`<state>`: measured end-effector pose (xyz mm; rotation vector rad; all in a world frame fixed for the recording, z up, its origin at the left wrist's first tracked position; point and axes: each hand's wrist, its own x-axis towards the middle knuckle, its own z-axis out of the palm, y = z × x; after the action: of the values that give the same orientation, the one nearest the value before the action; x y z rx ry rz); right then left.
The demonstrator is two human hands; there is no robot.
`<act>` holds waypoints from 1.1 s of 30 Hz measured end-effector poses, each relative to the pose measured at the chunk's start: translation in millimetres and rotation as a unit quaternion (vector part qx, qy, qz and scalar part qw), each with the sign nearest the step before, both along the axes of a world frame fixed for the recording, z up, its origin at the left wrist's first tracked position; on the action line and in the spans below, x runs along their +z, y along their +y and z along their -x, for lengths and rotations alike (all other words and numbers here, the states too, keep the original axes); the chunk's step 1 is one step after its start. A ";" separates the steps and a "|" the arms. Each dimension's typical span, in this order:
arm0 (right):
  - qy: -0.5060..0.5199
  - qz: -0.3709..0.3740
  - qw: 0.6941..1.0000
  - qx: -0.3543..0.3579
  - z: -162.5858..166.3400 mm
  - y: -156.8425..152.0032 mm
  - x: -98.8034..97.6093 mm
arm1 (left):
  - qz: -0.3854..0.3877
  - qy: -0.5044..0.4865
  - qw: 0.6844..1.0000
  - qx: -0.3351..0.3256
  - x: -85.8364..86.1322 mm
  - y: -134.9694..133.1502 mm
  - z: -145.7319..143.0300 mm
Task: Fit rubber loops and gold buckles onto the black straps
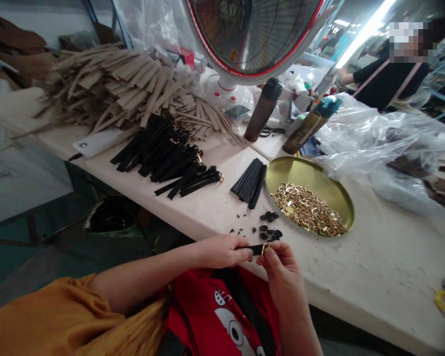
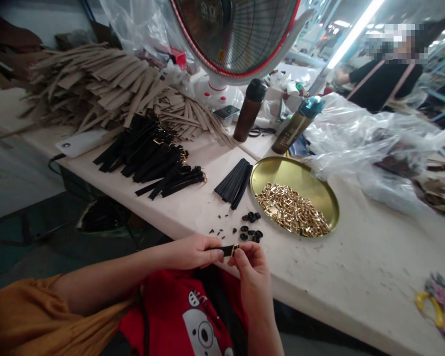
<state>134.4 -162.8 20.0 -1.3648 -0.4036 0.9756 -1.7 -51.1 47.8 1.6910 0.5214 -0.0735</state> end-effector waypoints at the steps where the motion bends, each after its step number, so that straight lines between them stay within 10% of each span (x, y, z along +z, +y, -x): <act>1: 0.010 0.001 1.000 0.001 0.4 -0.4 0.5 | 0.001 -0.001 1.000 -0.010 0.0 0.9 0.9; 15: 0.053 -0.002 0.998 -0.027 10.7 1.3 -3.0 | -0.133 -0.006 0.991 -0.002 1.9 -6.8 -2.0; 33: -0.084 0.059 0.994 -0.022 20.0 -3.9 -13.9 | 0.086 0.005 0.995 0.057 -15.6 -9.1 -10.4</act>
<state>114.4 -166.8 6.1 -1.5629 -0.4462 0.8632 8.7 -60.2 32.2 1.4904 0.6017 -0.0427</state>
